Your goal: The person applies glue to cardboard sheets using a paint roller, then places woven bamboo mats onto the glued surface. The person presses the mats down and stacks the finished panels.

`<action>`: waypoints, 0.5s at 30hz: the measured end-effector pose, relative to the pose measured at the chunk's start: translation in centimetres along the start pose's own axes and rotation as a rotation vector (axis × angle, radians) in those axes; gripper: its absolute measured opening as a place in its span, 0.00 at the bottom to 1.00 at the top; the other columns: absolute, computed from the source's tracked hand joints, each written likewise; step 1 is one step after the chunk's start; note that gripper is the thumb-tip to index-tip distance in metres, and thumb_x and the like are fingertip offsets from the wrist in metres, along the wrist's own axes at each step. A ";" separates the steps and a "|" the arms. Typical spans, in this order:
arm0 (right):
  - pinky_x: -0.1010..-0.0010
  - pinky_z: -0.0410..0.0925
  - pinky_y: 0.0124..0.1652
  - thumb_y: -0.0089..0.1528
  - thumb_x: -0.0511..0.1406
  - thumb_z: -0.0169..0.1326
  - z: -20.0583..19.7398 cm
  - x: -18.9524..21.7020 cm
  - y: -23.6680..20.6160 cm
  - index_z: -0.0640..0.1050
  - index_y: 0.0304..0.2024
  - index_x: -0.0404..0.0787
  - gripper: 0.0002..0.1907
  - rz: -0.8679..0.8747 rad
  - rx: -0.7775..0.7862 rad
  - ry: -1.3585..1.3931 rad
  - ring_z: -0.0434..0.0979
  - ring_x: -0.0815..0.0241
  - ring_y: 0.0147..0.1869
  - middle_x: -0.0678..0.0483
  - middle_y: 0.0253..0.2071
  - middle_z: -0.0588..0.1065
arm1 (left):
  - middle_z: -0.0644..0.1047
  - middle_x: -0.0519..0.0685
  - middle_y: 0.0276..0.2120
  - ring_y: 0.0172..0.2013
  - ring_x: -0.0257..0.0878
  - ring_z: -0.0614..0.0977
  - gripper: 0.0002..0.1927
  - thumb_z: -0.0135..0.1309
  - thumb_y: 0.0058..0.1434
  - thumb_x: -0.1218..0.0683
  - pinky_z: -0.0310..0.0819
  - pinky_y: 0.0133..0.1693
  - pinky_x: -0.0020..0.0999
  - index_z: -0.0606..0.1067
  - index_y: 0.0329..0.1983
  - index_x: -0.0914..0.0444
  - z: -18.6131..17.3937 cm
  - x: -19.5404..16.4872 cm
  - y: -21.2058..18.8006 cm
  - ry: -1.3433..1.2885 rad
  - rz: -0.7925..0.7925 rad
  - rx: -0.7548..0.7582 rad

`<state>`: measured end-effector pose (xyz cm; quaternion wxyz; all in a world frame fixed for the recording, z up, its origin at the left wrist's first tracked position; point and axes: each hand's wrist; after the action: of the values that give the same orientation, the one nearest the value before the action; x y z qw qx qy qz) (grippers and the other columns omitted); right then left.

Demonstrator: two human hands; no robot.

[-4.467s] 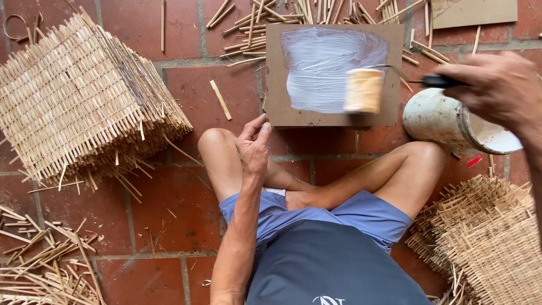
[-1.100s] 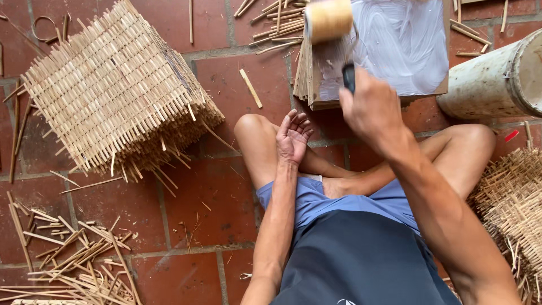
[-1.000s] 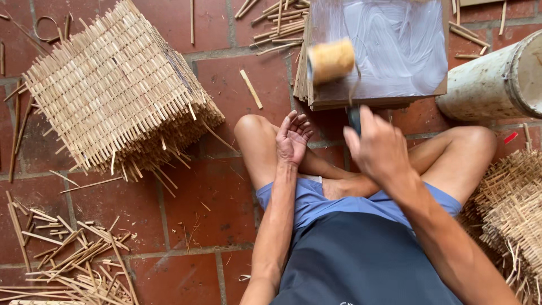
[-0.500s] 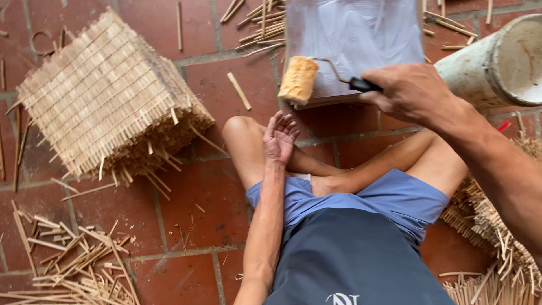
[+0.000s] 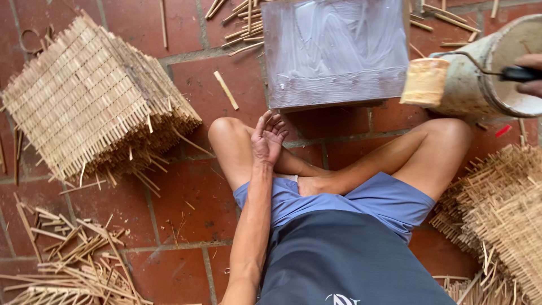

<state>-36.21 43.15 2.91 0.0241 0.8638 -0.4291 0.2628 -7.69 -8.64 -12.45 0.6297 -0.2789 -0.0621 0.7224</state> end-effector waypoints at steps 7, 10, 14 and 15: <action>0.66 0.71 0.42 0.60 0.34 0.62 0.0 8.2 2.6 0.77 0.56 0.42 0.21 -0.086 0.004 -0.292 0.79 0.56 0.40 0.49 0.40 0.78 | 0.80 0.52 0.48 0.46 0.45 0.81 0.17 0.49 0.73 0.46 0.77 0.47 0.44 0.75 0.58 0.59 -0.1 -0.2 -0.1 0.000 0.027 0.036; 0.63 0.69 0.29 0.58 0.43 0.64 -1.2 19.6 3.5 0.81 0.53 0.51 0.21 -0.214 -0.019 -0.569 0.77 0.53 0.30 0.52 0.35 0.78 | 0.81 0.52 0.48 0.46 0.45 0.81 0.17 0.49 0.73 0.46 0.77 0.47 0.44 0.76 0.58 0.60 -0.4 -0.1 -0.5 -0.008 0.006 0.051; 0.59 0.68 0.28 0.62 0.47 0.62 1.0 31.6 10.4 0.81 0.48 0.56 0.13 -0.425 -0.035 -0.466 0.79 0.52 0.32 0.56 0.33 0.77 | 0.81 0.53 0.48 0.47 0.46 0.81 0.17 0.48 0.75 0.46 0.77 0.48 0.48 0.76 0.55 0.62 -0.7 0.0 -0.7 0.004 0.013 0.052; 0.59 0.68 0.28 0.61 0.49 0.62 1.1 33.1 11.5 0.81 0.47 0.54 0.15 -0.451 -0.004 -0.431 0.79 0.52 0.32 0.55 0.33 0.78 | 0.81 0.53 0.48 0.47 0.46 0.81 0.16 0.47 0.75 0.46 0.77 0.48 0.47 0.76 0.55 0.61 -0.8 0.0 -0.7 -0.010 0.013 0.062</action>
<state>-28.06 11.46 15.57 -0.0081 0.9730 -0.2225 0.0609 -6.69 -8.67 -12.78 0.6331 -0.2561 -0.0409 0.7293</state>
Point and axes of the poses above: each hand's wrist, its own y-axis towards the middle knuckle, its own z-axis out of the palm, x = y × z
